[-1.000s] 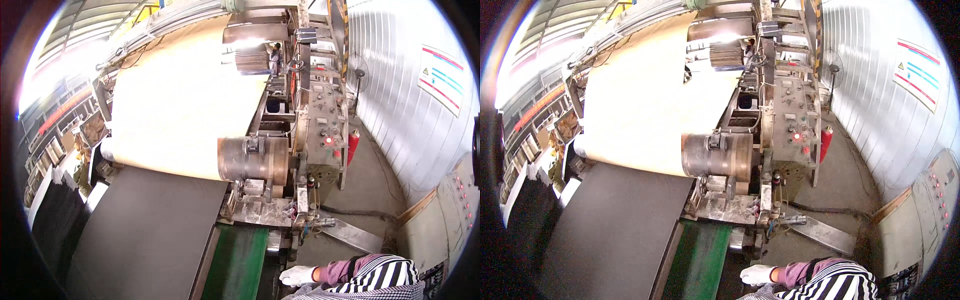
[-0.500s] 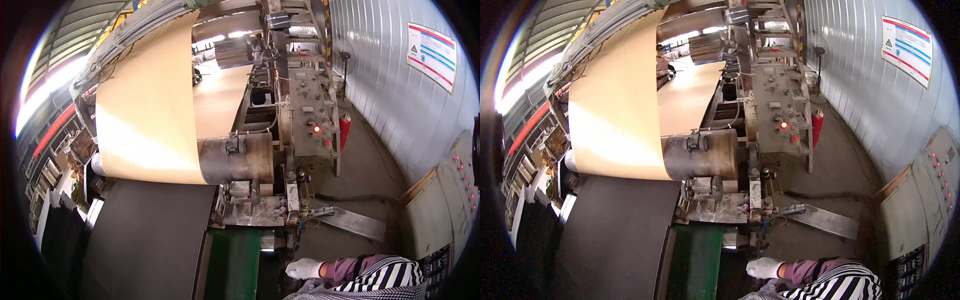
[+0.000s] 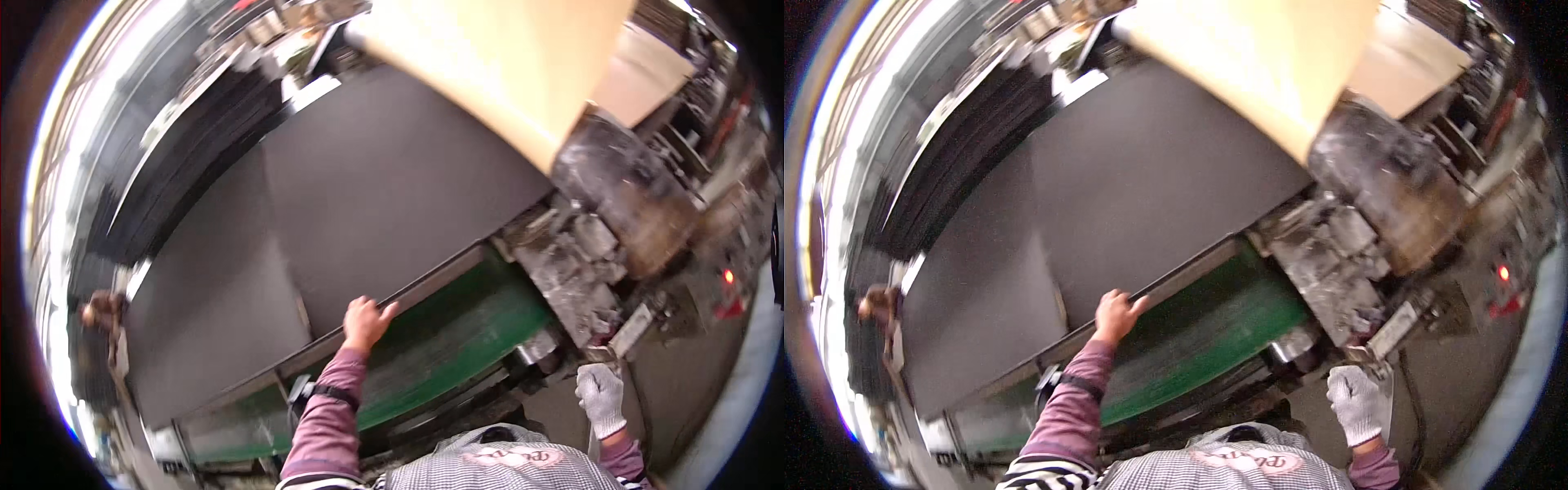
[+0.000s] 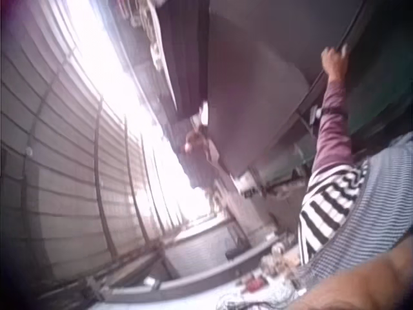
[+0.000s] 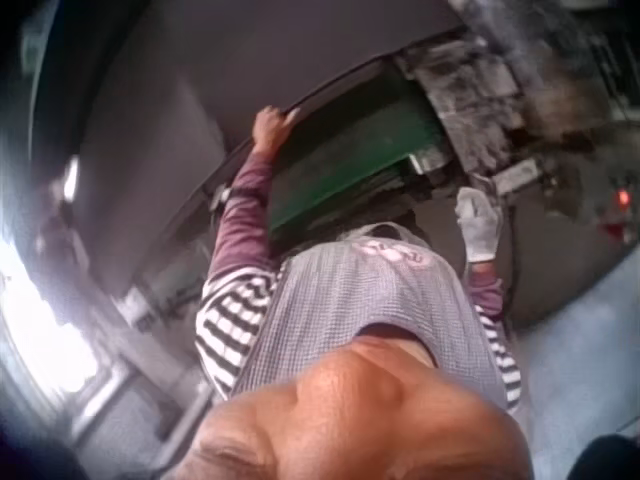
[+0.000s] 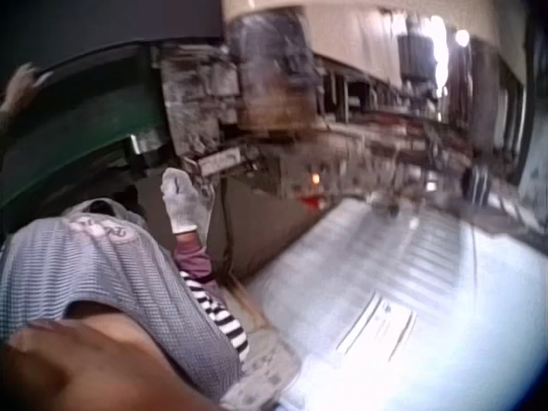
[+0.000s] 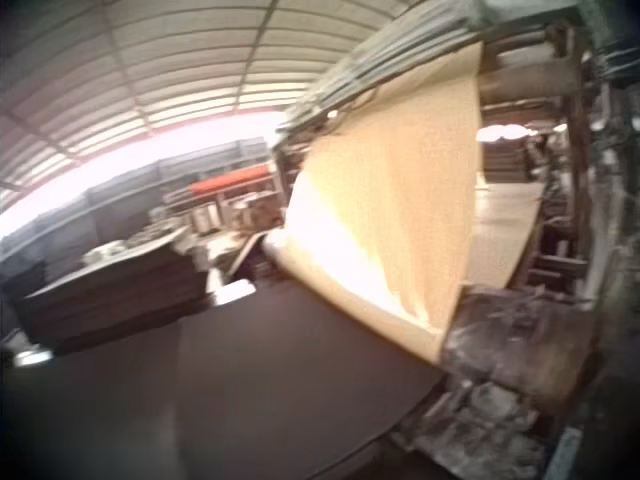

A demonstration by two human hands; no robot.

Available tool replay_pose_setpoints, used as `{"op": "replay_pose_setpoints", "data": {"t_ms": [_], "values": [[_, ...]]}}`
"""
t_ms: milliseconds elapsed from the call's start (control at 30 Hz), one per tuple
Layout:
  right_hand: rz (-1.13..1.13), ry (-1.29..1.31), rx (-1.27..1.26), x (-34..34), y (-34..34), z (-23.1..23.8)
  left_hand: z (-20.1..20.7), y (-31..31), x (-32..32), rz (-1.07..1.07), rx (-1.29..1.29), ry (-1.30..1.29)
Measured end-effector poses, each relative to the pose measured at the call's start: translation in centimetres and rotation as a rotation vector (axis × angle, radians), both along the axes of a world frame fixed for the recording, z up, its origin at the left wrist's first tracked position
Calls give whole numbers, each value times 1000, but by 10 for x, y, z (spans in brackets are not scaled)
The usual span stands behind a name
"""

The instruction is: Handling and aligning large black sheets coming off a manufacturing conveyor machine.

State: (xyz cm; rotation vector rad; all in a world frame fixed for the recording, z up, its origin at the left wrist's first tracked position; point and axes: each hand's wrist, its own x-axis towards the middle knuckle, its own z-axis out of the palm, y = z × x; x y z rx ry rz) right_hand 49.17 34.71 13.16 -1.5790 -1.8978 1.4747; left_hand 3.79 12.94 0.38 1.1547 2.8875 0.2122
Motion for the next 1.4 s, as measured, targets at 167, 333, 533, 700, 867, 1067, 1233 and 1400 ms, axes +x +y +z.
{"op": "replay_pose_setpoints", "data": {"t_ms": [167,333,533,700,867,1067,1233,1400], "values": [[631,242,503,-141,-5,-31,10,17,29,95,362,-44],[955,316,740,-305,-46,-45,2,-124,3,223,472,144],[994,-156,456,-429,-108,-62,-23,-379,-106,756,-83,86],[912,-254,459,-435,-89,-78,-42,-457,-135,889,-20,-29],[836,-359,488,-429,-50,-82,-41,-429,-121,738,95,-113],[792,-279,571,-406,18,-91,-20,-377,-100,443,353,-258],[699,-268,662,-390,66,-99,5,-393,-114,488,219,-270],[628,-370,827,-378,102,-93,0,-377,-103,505,104,-373]]}}
